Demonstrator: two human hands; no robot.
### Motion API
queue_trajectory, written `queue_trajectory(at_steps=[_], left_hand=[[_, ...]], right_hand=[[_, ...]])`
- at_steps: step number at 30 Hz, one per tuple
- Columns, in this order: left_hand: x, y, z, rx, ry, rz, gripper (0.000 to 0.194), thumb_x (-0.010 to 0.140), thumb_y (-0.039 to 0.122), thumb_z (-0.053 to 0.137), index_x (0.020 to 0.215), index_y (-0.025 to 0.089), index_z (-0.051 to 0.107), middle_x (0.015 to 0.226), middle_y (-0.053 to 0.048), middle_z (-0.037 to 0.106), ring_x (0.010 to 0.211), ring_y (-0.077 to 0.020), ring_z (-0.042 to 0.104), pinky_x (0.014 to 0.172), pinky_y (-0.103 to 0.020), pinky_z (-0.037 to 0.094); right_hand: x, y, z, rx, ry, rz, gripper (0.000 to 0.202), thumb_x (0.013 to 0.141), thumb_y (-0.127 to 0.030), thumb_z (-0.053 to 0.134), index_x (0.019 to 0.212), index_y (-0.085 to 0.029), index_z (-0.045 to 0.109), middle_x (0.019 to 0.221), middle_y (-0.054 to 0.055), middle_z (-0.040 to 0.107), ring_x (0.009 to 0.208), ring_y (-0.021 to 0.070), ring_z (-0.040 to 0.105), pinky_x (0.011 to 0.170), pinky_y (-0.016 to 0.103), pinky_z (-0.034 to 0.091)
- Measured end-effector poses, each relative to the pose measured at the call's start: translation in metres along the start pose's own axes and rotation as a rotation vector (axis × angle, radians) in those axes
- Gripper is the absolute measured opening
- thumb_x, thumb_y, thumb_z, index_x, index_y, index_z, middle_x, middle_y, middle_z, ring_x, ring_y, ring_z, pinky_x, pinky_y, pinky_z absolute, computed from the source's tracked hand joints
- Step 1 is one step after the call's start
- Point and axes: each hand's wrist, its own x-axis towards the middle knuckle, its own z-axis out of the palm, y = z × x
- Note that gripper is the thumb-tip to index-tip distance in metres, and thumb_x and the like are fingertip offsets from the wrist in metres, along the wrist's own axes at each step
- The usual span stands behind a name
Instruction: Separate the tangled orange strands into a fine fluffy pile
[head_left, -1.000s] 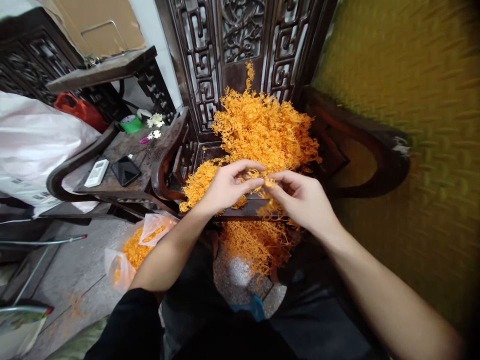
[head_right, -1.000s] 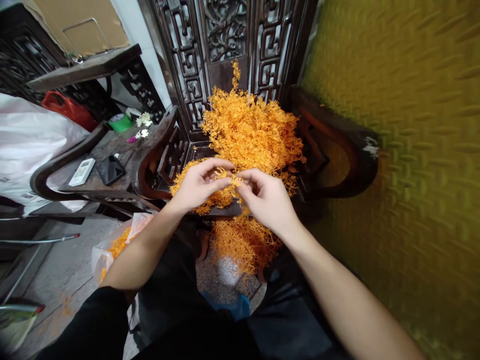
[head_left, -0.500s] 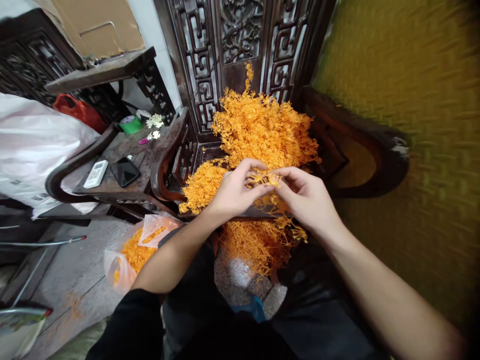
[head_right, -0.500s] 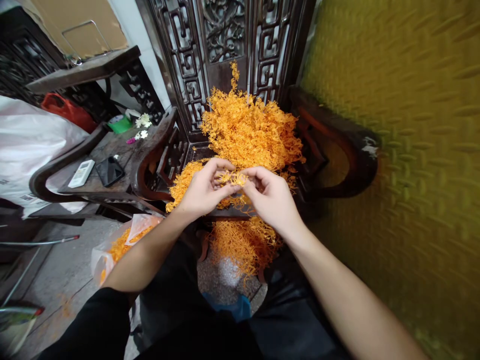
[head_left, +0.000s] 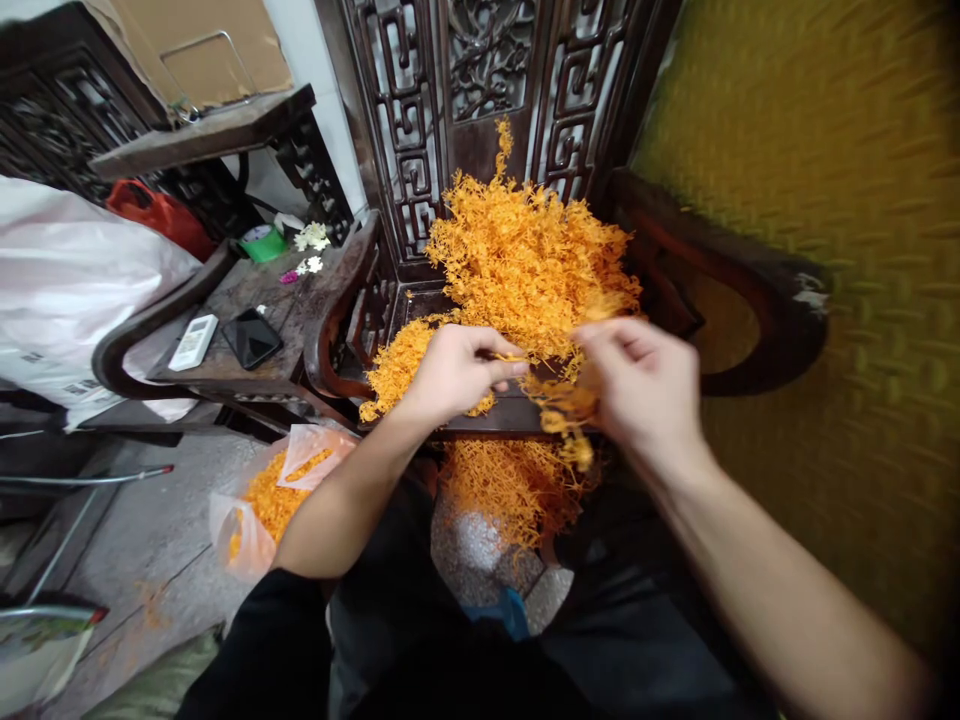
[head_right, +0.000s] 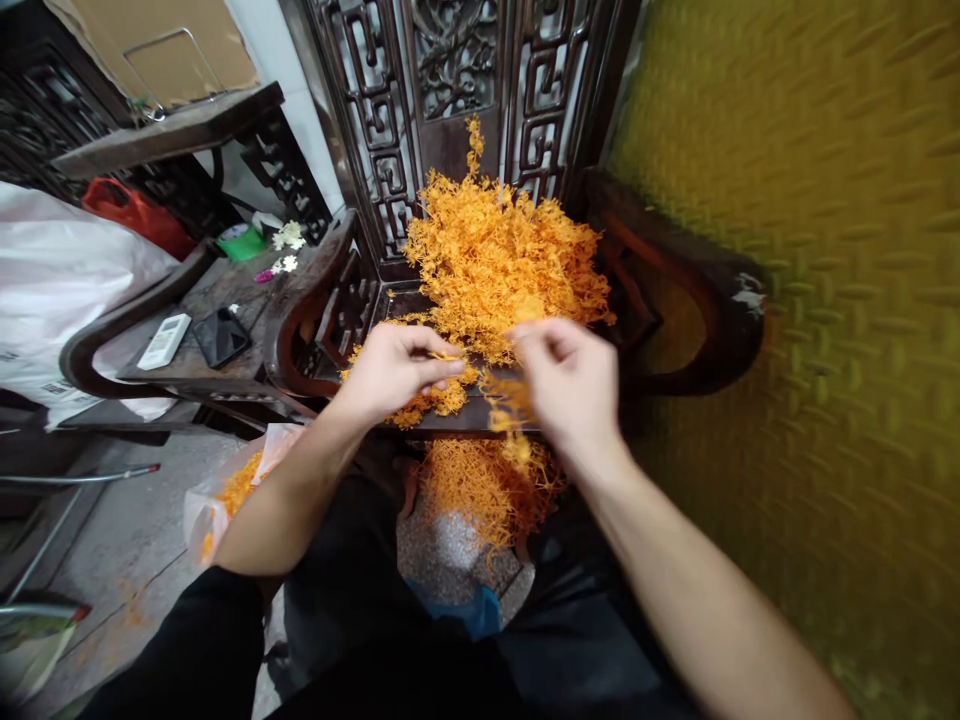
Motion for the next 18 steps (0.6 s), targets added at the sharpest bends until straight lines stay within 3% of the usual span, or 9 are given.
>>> queue_trajectory(at_steps=[2, 3, 5, 8, 10, 12, 15, 18], left_hand=[[0.000, -0.001, -0.011, -0.096, 0.012, -0.013, 0.027, 0.070, 0.036, 0.091, 0.080, 0.016, 0.076, 0.060, -0.001, 0.065, 0.051, -0.0104, 0.055, 0.049, -0.026, 0.042], [0.002, -0.002, -0.015, -0.149, 0.005, -0.011, 0.027, 0.070, 0.035, 0.091, 0.082, 0.017, 0.075, 0.062, 0.000, 0.065, 0.052, -0.0096, 0.054, 0.049, -0.026, 0.042], [0.006, -0.004, -0.020, -0.293, -0.051, -0.048, 0.026, 0.071, 0.031, 0.087, 0.090, 0.019, 0.075, 0.068, 0.000, 0.063, 0.057, -0.0092, 0.053, 0.049, -0.024, 0.040], [0.017, -0.008, -0.022, -0.595, -0.213, -0.253, 0.020, 0.072, 0.029, 0.076, 0.088, 0.020, 0.068, 0.077, -0.004, 0.060, 0.063, -0.0115, 0.054, 0.044, -0.021, 0.029], [0.023, -0.010, -0.023, -0.731, -0.297, -0.373, 0.024, 0.075, 0.040, 0.071, 0.079, 0.020, 0.058, 0.080, -0.006, 0.058, 0.062, -0.0116, 0.051, 0.042, -0.020, 0.019], [0.025, -0.011, -0.022, -0.718, -0.311, -0.402, 0.041, 0.083, 0.056, 0.065, 0.072, 0.021, 0.048, 0.078, -0.005, 0.055, 0.056, -0.0090, 0.043, 0.043, -0.021, 0.014], [0.018, -0.014, -0.012, -0.439, -0.224, -0.275, 0.054, 0.088, 0.072, 0.061, 0.073, 0.023, 0.043, 0.069, 0.002, 0.046, 0.049, -0.0069, 0.030, 0.044, -0.023, 0.016], [0.008, -0.018, 0.005, -0.045, -0.170, 0.047, 0.048, 0.087, 0.069, 0.069, 0.085, 0.022, 0.057, 0.071, 0.002, 0.056, 0.059, -0.0104, 0.046, 0.056, -0.027, 0.038]], right_hand=[[0.014, 0.001, -0.012, 0.119, 0.300, 0.010, 0.016, 0.081, -0.028, 0.077, 0.072, -0.022, 0.065, 0.059, 0.000, 0.051, 0.050, 0.0125, 0.039, 0.052, 0.033, 0.032], [0.018, 0.000, -0.016, 0.136, 0.339, 0.007, 0.015, 0.082, -0.027, 0.076, 0.072, -0.023, 0.066, 0.058, -0.001, 0.048, 0.050, 0.0125, 0.038, 0.052, 0.034, 0.032], [0.017, -0.001, -0.017, 0.002, 0.112, 0.007, 0.014, 0.081, -0.031, 0.077, 0.074, -0.021, 0.070, 0.063, 0.002, 0.057, 0.054, 0.0134, 0.044, 0.056, 0.033, 0.035], [0.000, -0.004, -0.002, -0.174, -0.315, -0.031, 0.023, 0.085, -0.039, 0.071, 0.070, -0.020, 0.070, 0.067, 0.001, 0.061, 0.060, 0.0139, 0.050, 0.060, 0.030, 0.037], [-0.011, -0.005, 0.011, -0.195, -0.473, -0.036, 0.028, 0.086, -0.039, 0.066, 0.066, -0.020, 0.066, 0.062, 0.000, 0.057, 0.059, 0.0133, 0.048, 0.058, 0.029, 0.037], [-0.017, -0.004, 0.020, -0.206, -0.564, -0.024, 0.030, 0.087, -0.039, 0.064, 0.064, -0.019, 0.063, 0.060, -0.001, 0.054, 0.058, 0.0128, 0.046, 0.057, 0.028, 0.036], [-0.017, 0.000, 0.024, -0.226, -0.645, -0.002, 0.033, 0.087, -0.043, 0.064, 0.064, -0.019, 0.060, 0.058, -0.002, 0.051, 0.055, 0.0118, 0.042, 0.053, 0.027, 0.032], [-0.016, 0.002, 0.023, -0.222, -0.680, -0.005, 0.037, 0.087, -0.045, 0.063, 0.062, -0.020, 0.054, 0.056, -0.003, 0.045, 0.053, 0.0103, 0.037, 0.051, 0.026, 0.028]])
